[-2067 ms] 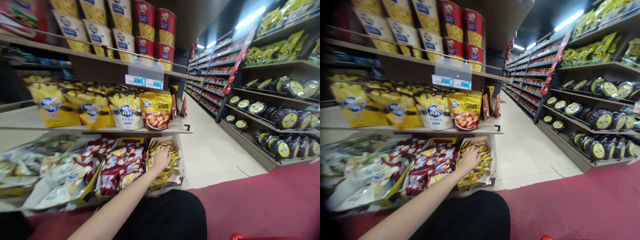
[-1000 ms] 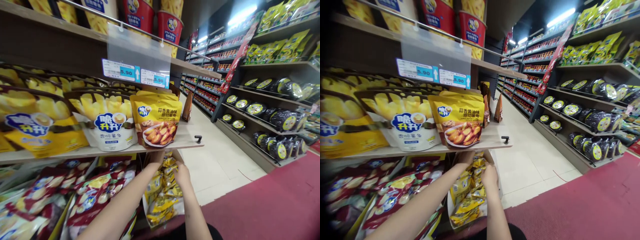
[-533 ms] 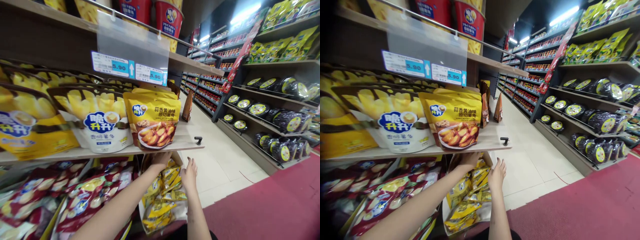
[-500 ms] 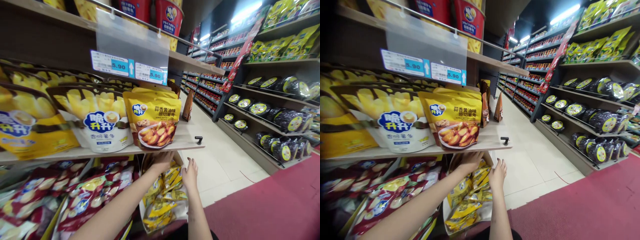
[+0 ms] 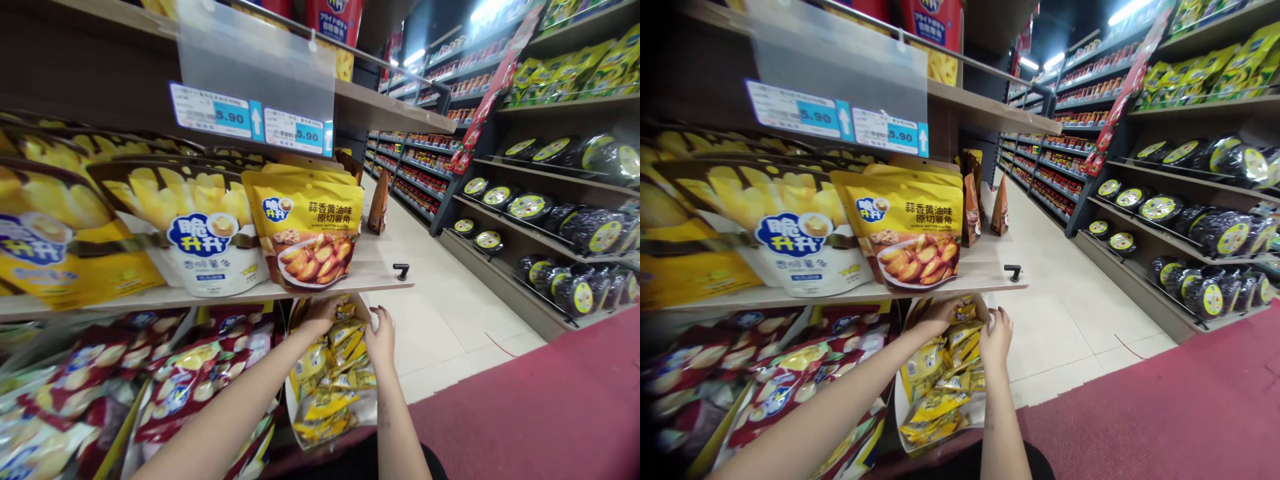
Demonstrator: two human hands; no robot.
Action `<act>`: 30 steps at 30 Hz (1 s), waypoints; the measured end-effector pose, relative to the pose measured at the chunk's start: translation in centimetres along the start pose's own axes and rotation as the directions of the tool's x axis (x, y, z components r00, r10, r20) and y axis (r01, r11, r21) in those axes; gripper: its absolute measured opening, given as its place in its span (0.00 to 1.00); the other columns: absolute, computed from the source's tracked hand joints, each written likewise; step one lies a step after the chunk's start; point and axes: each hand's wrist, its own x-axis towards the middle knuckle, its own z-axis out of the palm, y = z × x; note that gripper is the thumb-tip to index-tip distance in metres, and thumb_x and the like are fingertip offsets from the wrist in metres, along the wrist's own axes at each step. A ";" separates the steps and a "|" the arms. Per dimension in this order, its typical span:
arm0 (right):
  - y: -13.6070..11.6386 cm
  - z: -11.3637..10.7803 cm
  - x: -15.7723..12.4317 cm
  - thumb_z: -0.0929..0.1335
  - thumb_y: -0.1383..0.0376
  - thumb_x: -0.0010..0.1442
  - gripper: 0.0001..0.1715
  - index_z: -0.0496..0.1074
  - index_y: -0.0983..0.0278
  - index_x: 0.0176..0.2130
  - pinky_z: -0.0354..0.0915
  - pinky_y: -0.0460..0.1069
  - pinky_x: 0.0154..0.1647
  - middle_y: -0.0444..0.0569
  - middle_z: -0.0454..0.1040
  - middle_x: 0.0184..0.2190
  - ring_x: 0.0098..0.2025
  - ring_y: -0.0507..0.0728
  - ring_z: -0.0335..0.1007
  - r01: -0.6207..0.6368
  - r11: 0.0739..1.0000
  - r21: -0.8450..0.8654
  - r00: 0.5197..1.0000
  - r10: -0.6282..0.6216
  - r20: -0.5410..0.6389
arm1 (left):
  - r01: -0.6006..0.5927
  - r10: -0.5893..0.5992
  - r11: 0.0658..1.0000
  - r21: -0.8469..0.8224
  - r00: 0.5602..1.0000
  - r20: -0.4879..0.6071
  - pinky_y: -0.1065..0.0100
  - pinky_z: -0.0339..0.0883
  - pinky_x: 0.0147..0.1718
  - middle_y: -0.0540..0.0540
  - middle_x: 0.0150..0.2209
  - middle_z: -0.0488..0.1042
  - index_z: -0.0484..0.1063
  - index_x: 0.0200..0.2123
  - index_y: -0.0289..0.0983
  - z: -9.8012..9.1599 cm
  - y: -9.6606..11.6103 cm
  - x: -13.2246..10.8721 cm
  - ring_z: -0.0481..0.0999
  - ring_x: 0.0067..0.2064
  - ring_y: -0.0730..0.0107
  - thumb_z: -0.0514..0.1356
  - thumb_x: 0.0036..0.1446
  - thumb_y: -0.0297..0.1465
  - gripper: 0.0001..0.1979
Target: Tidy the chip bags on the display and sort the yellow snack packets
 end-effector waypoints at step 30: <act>-0.1 0.5 -0.2 0.70 0.60 0.60 0.08 0.77 0.62 0.37 0.55 0.55 0.53 0.51 0.77 0.38 0.49 0.62 0.64 0.050 0.989 -0.139 0.995 -0.037 0.096 | -0.070 0.053 0.893 -0.445 0.997 -0.051 0.66 0.70 0.46 0.45 0.45 0.80 0.73 0.44 0.40 -1.4 -0.3 -2.7 0.78 0.46 0.63 0.61 0.53 0.44 0.19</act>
